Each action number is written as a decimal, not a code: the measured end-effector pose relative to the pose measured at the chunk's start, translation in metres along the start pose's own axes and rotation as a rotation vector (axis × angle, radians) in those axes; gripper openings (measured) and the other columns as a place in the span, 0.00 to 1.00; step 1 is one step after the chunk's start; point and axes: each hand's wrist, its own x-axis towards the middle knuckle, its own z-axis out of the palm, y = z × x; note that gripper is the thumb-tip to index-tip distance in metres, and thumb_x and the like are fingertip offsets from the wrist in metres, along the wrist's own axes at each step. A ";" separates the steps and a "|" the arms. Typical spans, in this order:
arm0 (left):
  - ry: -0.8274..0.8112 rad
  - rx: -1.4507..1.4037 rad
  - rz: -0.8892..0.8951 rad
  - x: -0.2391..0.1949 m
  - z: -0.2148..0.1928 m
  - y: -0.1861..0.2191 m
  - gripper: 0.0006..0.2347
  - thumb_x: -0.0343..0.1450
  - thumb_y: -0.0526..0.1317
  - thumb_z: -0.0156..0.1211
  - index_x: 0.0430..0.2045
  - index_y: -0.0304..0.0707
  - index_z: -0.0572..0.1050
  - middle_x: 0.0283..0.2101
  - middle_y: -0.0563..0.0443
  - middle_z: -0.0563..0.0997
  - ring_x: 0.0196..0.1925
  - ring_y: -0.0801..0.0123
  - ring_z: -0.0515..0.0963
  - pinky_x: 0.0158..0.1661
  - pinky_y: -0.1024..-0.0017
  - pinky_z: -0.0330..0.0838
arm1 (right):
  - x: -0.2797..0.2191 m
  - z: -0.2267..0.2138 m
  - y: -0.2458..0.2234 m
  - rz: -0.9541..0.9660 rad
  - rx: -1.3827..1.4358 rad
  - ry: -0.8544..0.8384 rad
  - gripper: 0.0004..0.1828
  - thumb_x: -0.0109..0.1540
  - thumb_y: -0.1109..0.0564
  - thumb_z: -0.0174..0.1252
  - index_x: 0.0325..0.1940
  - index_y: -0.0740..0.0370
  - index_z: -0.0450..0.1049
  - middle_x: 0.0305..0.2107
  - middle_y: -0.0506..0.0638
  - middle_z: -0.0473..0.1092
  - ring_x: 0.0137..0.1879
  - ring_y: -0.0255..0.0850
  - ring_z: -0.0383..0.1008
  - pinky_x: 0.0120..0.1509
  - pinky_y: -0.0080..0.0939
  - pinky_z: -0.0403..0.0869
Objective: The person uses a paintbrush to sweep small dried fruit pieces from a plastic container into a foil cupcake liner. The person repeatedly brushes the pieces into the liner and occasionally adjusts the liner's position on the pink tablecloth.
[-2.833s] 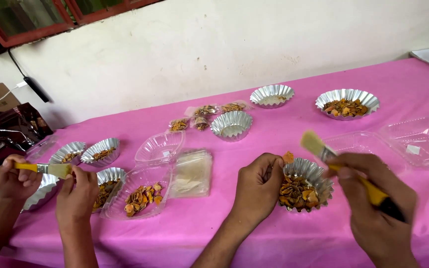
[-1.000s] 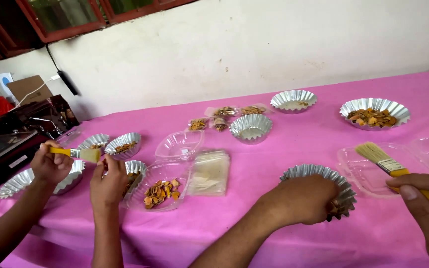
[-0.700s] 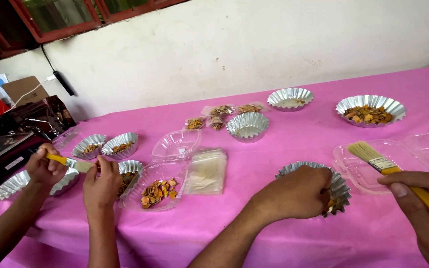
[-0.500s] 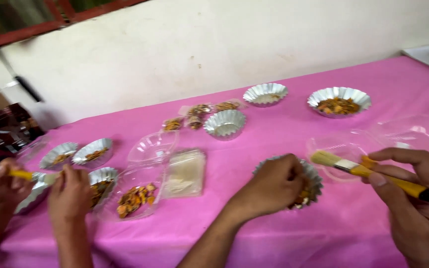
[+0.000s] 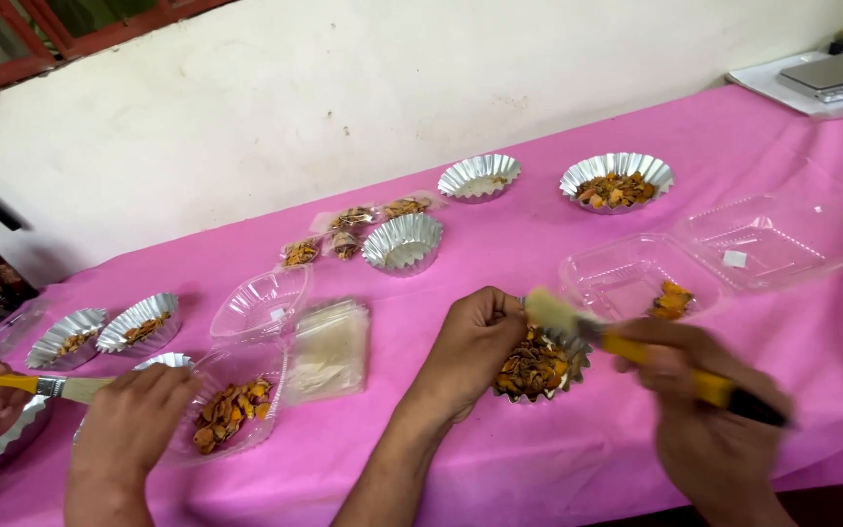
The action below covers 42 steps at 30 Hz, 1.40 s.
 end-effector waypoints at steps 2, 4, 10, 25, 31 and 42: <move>0.020 -0.004 0.003 -0.001 -0.002 0.001 0.05 0.71 0.30 0.53 0.25 0.39 0.73 0.22 0.57 0.71 0.24 0.79 0.64 0.24 0.76 0.57 | -0.003 0.003 -0.007 0.069 -0.066 -0.046 0.12 0.70 0.58 0.52 0.45 0.67 0.80 0.27 0.47 0.77 0.34 0.34 0.81 0.42 0.26 0.76; 0.045 -0.009 0.014 -0.001 -0.002 0.008 0.06 0.69 0.28 0.53 0.25 0.39 0.74 0.22 0.57 0.72 0.23 0.79 0.64 0.23 0.77 0.57 | -0.003 0.003 -0.014 0.131 -0.126 -0.094 0.13 0.67 0.55 0.54 0.41 0.64 0.83 0.27 0.45 0.80 0.33 0.33 0.82 0.44 0.28 0.80; -0.038 -0.031 0.080 -0.007 0.000 0.010 0.14 0.66 0.26 0.46 0.11 0.48 0.61 0.15 0.62 0.60 0.18 0.82 0.56 0.20 0.77 0.50 | -0.006 0.004 -0.009 -0.185 -0.121 -0.053 0.14 0.68 0.56 0.51 0.50 0.68 0.76 0.35 0.53 0.79 0.39 0.35 0.83 0.48 0.31 0.82; 0.026 0.014 0.136 -0.004 0.001 0.009 0.10 0.67 0.27 0.49 0.18 0.47 0.67 0.17 0.64 0.65 0.20 0.83 0.59 0.59 0.66 0.79 | -0.005 0.007 -0.015 -0.198 -0.139 0.059 0.17 0.72 0.59 0.44 0.44 0.75 0.75 0.28 0.57 0.76 0.29 0.42 0.81 0.35 0.36 0.78; 0.017 0.048 0.037 -0.011 -0.004 0.012 0.05 0.67 0.32 0.55 0.22 0.46 0.69 0.21 0.61 0.69 0.22 0.80 0.64 0.21 0.76 0.57 | -0.008 0.005 0.002 0.163 -0.259 -0.088 0.17 0.76 0.57 0.43 0.55 0.66 0.78 0.30 0.53 0.77 0.15 0.35 0.50 0.23 0.34 0.53; -0.060 -0.049 0.071 -0.015 -0.004 0.012 0.08 0.68 0.31 0.55 0.20 0.47 0.67 0.18 0.66 0.63 0.21 0.84 0.57 0.22 0.78 0.51 | -0.031 -0.001 0.016 0.230 -0.121 -0.010 0.23 0.79 0.50 0.39 0.57 0.73 0.73 0.33 0.61 0.69 0.47 0.48 0.70 0.61 0.49 0.62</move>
